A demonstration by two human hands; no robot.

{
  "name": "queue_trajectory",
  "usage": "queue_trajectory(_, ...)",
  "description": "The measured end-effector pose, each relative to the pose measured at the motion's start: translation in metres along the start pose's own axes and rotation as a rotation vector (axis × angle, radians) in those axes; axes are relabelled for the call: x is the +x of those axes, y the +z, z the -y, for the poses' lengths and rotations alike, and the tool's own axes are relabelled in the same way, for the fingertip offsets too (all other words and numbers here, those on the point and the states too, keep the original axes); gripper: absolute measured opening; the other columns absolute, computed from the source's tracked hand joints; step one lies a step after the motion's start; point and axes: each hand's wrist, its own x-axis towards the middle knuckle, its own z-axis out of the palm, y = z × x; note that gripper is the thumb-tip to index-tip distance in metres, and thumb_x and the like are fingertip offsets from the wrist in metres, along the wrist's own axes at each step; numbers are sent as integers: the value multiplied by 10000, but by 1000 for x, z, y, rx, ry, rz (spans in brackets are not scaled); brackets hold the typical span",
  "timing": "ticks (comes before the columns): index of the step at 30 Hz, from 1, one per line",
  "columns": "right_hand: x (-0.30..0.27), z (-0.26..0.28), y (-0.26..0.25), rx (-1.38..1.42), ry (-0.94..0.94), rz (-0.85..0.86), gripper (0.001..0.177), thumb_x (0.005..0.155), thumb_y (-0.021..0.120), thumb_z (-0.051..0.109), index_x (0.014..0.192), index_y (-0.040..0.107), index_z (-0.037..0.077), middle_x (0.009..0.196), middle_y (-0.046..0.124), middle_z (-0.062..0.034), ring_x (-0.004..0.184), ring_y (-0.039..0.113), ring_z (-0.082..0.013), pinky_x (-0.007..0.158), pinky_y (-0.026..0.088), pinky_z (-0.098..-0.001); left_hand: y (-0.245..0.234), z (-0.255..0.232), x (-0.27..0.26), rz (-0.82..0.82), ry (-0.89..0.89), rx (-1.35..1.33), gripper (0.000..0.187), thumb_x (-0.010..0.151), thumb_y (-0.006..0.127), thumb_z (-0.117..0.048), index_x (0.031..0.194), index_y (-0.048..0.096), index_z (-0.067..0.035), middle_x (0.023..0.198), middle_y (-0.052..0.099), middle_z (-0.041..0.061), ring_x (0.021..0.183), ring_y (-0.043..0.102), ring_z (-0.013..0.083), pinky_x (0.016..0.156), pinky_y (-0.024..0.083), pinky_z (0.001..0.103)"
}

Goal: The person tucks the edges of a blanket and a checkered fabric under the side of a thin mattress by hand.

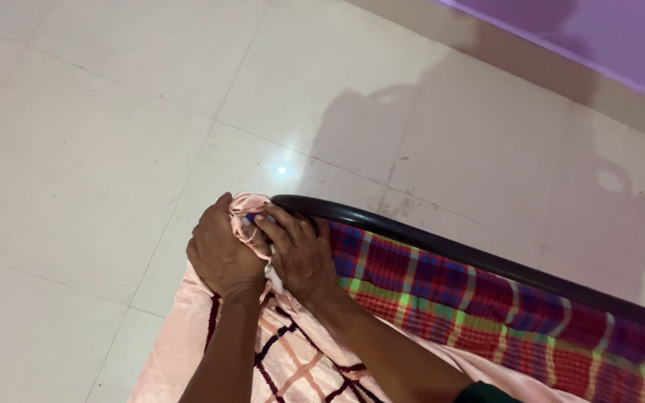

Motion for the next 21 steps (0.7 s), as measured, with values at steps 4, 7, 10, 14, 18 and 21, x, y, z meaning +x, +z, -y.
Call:
queue_trajectory(4, -1, 0, 2, -32, -3, 37, 597, 872, 650, 96, 1450, 513, 158, 1496, 530, -60, 1241, 586, -291, 1151, 335, -587, -3, 1, -1, -9, 20, 4, 508, 941, 548, -405, 1366, 620, -135, 1276, 666, 57, 1204, 595, 287, 1043, 403, 469)
queue_trajectory(7, -1, 3, 1, -8, -3, 38, 596, 878, 662, 110, 1450, 500, 149, 1493, 524, -71, 1252, 583, -316, 1147, 335, -587, -5, 4, -1, 12, 16, 28, 518, 939, 543, -409, 1373, 626, -138, 1269, 667, 59, 1204, 597, 292, 1041, 410, 473)
queue_trajectory(10, 1, -1, -3, -6, -36, 9, 598, 884, 668, 113, 1454, 485, 136, 1483, 521, -89, 1229, 581, -324, 1165, 328, -600, 0, 0, 2, -5, 24, -3, 522, 940, 567, -439, 1362, 620, -136, 1272, 667, 61, 1206, 598, 294, 1028, 412, 471)
queue_trajectory(14, 1, 3, -2, -24, -33, -1, 594, 892, 654, 83, 1459, 485, 140, 1479, 530, -93, 1231, 585, -324, 1160, 341, -583, -3, 2, 1, 22, 22, 25, 541, 908, 581, -419, 1369, 615, -138, 1270, 659, 52, 1202, 593, 289, 1018, 411, 459)
queue_trajectory(18, 1, 1, 3, -71, -43, -13, 592, 891, 655, 67, 1453, 492, 161, 1472, 540, -78, 1233, 590, -314, 1154, 343, -576, -2, 2, 0, 7, 24, 35, 508, 940, 576, -400, 1376, 613, -142, 1272, 653, 34, 1195, 587, 273, 1001, 408, 444)
queue_trajectory(21, 0, 1, 2, -87, -64, -10, 601, 898, 664, 68, 1464, 491, 170, 1472, 540, -66, 1217, 595, -293, 1157, 331, -584, -5, 2, -1, 15, 28, 21, 501, 932, 557, -366, 1380, 609, -147, 1265, 650, 31, 1196, 590, 264, 1009, 414, 434)
